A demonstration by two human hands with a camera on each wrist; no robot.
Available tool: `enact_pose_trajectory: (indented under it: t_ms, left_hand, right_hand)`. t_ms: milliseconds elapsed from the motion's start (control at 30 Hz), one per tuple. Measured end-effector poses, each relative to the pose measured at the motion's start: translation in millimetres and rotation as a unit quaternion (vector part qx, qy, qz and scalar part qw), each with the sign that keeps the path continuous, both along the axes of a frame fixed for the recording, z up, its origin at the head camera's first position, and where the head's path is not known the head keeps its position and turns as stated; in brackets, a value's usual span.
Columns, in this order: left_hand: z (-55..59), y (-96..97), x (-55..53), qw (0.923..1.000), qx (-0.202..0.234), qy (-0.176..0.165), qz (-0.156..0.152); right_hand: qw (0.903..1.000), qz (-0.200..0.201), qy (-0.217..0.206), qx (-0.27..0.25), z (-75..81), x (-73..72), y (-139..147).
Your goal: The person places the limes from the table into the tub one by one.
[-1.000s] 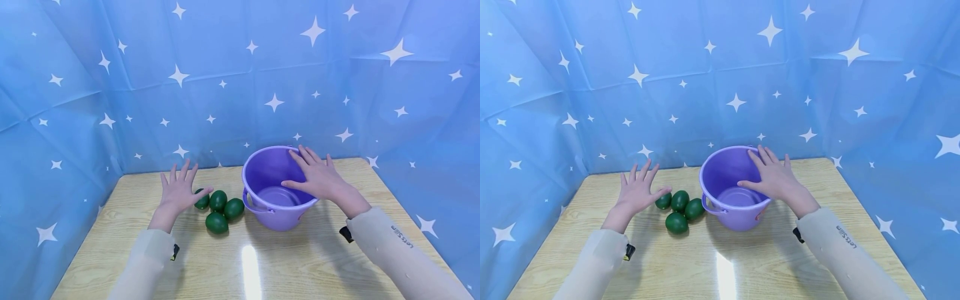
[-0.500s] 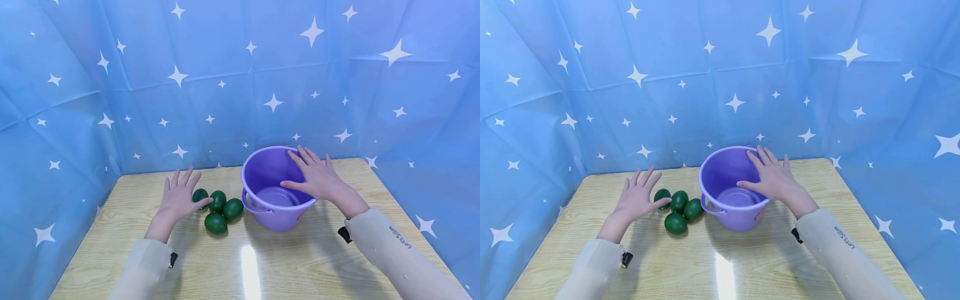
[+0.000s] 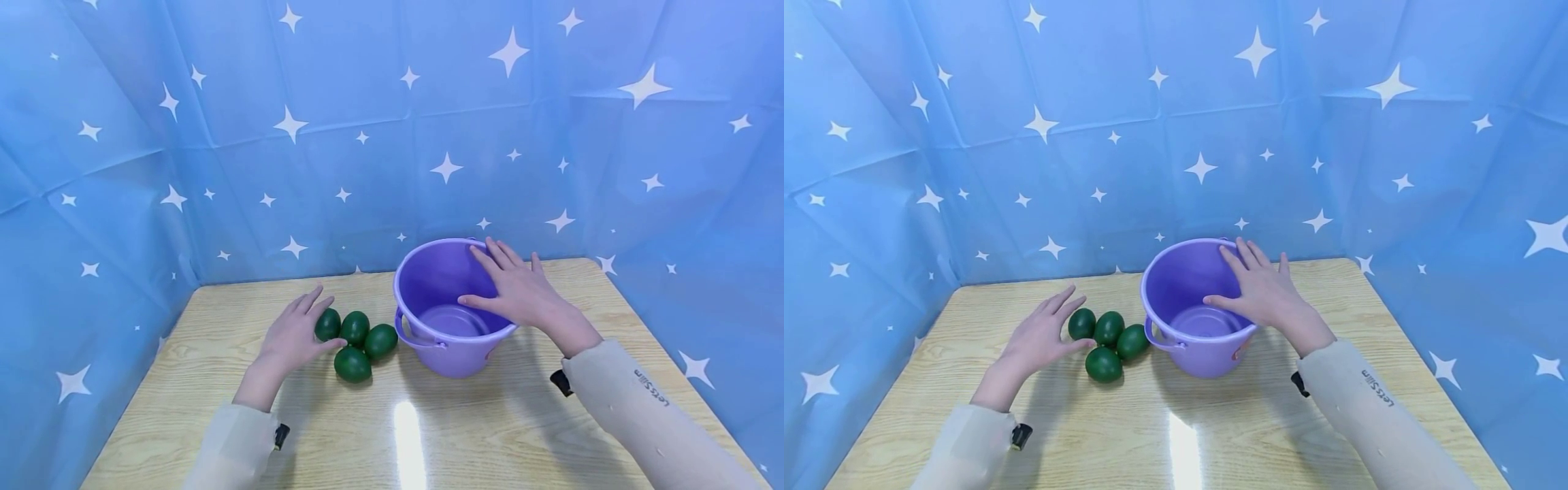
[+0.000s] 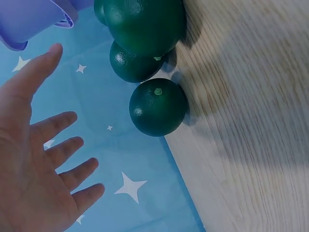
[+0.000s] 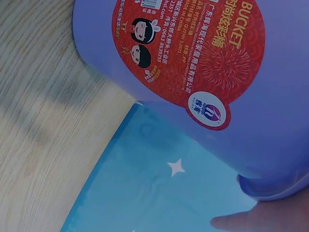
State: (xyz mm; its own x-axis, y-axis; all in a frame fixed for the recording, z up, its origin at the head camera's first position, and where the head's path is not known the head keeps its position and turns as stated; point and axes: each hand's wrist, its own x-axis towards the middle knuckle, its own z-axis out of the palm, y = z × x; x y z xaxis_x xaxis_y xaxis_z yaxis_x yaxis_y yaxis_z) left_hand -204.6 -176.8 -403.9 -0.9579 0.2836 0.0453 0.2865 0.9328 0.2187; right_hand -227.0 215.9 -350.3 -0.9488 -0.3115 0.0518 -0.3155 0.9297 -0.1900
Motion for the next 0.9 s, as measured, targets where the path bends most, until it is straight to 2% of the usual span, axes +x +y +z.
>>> enact_pose_trajectory:
  t_ms: [333,567,900]
  left_hand:
    - [-3.2,4.7,9.9,0.9995,0.014,-0.025,-0.012]
    - [-11.5,6.9,15.2,0.9989,0.023,-0.032,-0.026]
    - [-21.3,11.8,23.8,0.9986,0.026,-0.04,-0.021]
  right_hand:
    - [1.0,-0.001,-0.001,-0.002,0.3,0.0,-1.2]
    - [1.0,-0.004,0.001,-0.004,1.1,0.6,-1.4]
    - [1.0,-0.002,-0.003,0.0,1.9,0.9,-1.6]
